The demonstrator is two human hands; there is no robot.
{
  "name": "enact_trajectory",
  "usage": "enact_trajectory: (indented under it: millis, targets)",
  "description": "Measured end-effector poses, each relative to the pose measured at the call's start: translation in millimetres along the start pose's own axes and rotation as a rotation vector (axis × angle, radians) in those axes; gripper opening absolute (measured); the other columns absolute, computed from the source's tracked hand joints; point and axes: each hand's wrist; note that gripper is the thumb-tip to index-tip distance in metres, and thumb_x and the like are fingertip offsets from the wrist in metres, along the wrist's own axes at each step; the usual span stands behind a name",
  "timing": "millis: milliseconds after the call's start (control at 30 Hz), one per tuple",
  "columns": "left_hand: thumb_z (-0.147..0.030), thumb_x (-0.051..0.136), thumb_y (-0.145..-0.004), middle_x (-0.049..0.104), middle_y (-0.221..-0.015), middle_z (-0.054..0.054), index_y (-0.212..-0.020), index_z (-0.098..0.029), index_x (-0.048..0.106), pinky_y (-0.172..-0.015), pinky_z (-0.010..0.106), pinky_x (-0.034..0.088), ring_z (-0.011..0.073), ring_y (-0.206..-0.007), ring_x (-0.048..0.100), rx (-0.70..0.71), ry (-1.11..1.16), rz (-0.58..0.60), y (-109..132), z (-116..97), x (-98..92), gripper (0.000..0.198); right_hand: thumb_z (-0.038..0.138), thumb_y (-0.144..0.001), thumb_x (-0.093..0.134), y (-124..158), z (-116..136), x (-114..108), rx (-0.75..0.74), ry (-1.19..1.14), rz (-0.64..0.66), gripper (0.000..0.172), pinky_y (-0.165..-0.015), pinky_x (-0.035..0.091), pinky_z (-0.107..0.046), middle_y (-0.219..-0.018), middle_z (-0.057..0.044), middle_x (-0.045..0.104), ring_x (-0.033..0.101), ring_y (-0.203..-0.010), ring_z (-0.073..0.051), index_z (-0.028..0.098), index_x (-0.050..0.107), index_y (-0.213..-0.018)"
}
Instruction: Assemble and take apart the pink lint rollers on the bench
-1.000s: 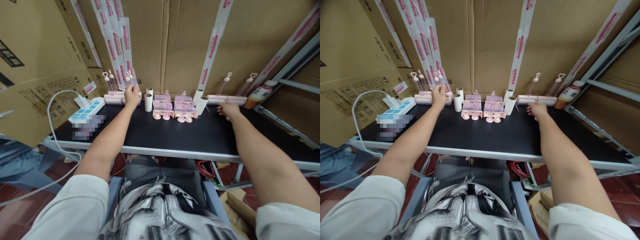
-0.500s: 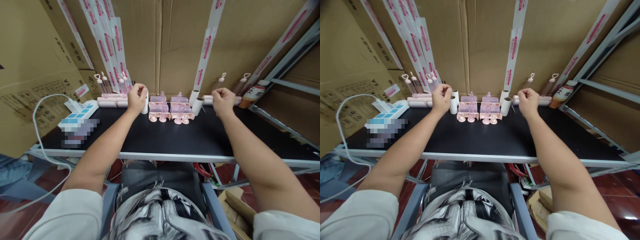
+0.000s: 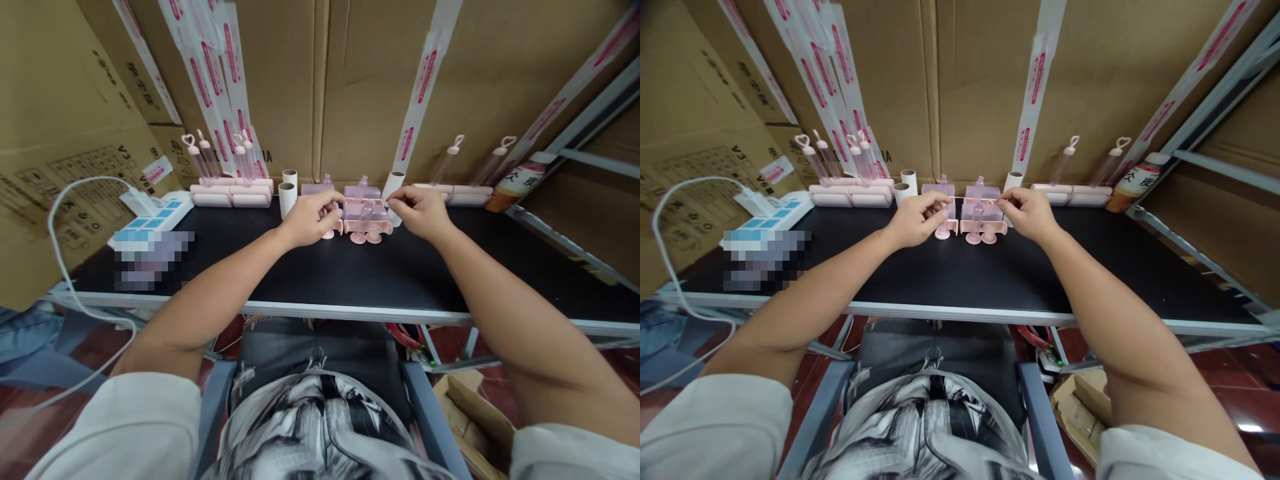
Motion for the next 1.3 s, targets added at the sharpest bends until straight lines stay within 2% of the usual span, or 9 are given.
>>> enact_trajectory:
  millis: [133,267,533,767,900,1033,1100,1200,1300]
  targets:
    - [-0.037,0.062,-0.099,0.076,-0.085,0.002,-0.115,-0.017,0.075,-0.07,0.027,0.051,0.0117,-0.066,0.061,-0.009,-0.008,-0.001,0,0,-0.4,0.03,0.032,-0.089,0.068,-2,-4,0,0.036,0.073,-0.136,0.013,-0.07,0.052,-0.037,-0.075,-0.004,0.071,0.063,-0.069,-0.022,0.023,0.076,-0.085]
    - [-0.038,0.062,-0.099,0.078,-0.086,0.002,-0.113,-0.016,0.077,-0.071,0.028,0.052,0.0123,-0.068,0.063,-0.01,-0.011,-0.002,-1,-2,-0.6,0.03,0.034,-0.089,0.069,-9,-23,-7,0.101,0.164,-0.334,0.017,-0.088,0.06,-0.046,-0.107,-0.011,0.075,0.068,-0.083,-0.025,0.023,0.076,-0.099]
    - [-0.036,0.062,-0.098,0.079,-0.087,0.004,-0.102,-0.017,0.079,-0.07,0.028,0.05,0.0133,-0.071,0.063,-0.013,-0.031,0.025,-1,-6,-2.0,0.026,0.038,-0.075,0.082,-11,-53,3,0.253,0.108,-0.138,0.057,-0.102,0.059,-0.051,-0.128,-0.013,0.069,0.067,-0.105,-0.029,0.024,0.066,-0.129]
    - [-0.034,0.061,-0.097,0.078,-0.085,0.004,-0.099,-0.017,0.079,-0.07,0.028,0.049,0.0138,-0.071,0.063,-0.01,-0.04,0.04,-2,-8,-3.4,0.025,0.036,-0.084,0.074,-11,-37,-1,0.05,0.211,-0.22,0.016,-0.115,0.05,-0.059,-0.129,-0.017,0.069,0.064,-0.131,-0.038,0.024,0.072,-0.094]
    - [-0.034,0.062,-0.097,0.077,-0.082,0.003,-0.098,-0.017,0.079,-0.07,0.028,0.049,0.0137,-0.069,0.062,0.0,-0.034,0.04,-2,-8,-3.4,0.024,0.037,-0.089,0.07,-4,-3,-1,-0.053,0.24,-0.109,0.017,-0.102,0.053,-0.054,-0.097,-0.012,0.077,0.072,-0.101,-0.033,0.024,0.068,-0.077]
    - [-0.033,0.061,-0.098,0.078,-0.084,0.003,-0.098,-0.016,0.079,-0.071,0.028,0.049,0.0127,-0.069,0.062,0.017,-0.026,0.042,-2,-8,-2.6,0.025,0.052,-0.092,0.073,7,29,9,0.011,0.08,0.063,0.03,-0.072,0.05,-0.038,-0.073,-0.004,0.071,0.063,-0.067,-0.022,0.022,0.077,-0.097]
    - [-0.033,0.061,-0.099,0.079,-0.086,0.004,-0.099,-0.017,0.08,-0.072,0.028,0.051,0.013,-0.07,0.063,0.009,-0.038,0.052,-1,-8,-2.3,0.025,0.057,-0.088,0.077,11,36,16,0.063,-0.003,0.143,0.042,-0.066,0.045,-0.035,-0.066,0.0,0.068,0.058,-0.061,-0.02,0.021,0.078,-0.108]
    - [-0.033,0.06,-0.101,0.079,-0.087,0.003,-0.103,-0.018,0.079,-0.075,0.029,0.054,0.0141,-0.073,0.065,-0.01,-0.064,0.074,0,-6,-2.4,0.025,0.06,-0.083,0.079,13,37,24,0.107,-0.065,0.224,0.044,-0.062,0.039,-0.033,-0.06,0.003,0.059,0.053,-0.058,-0.017,0.019,0.078,-0.1]
    - [-0.028,0.06,-0.101,0.08,-0.101,0.006,-0.119,-0.018,0.078,-0.085,0.033,0.059,0.0173,-0.086,0.071,0.016,-0.125,0.069,1,-3,-2.1,0.026,0.063,-0.079,0.081,11,39,23,0.146,-0.164,0.164,0.044,-0.06,0.037,-0.032,-0.06,0.002,0.059,0.05,-0.057,-0.016,0.021,0.075,-0.088]
Point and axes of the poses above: each hand's wrist, its own y-axis away from the middle knuckle, its own x-axis out of the palm, z = x × y
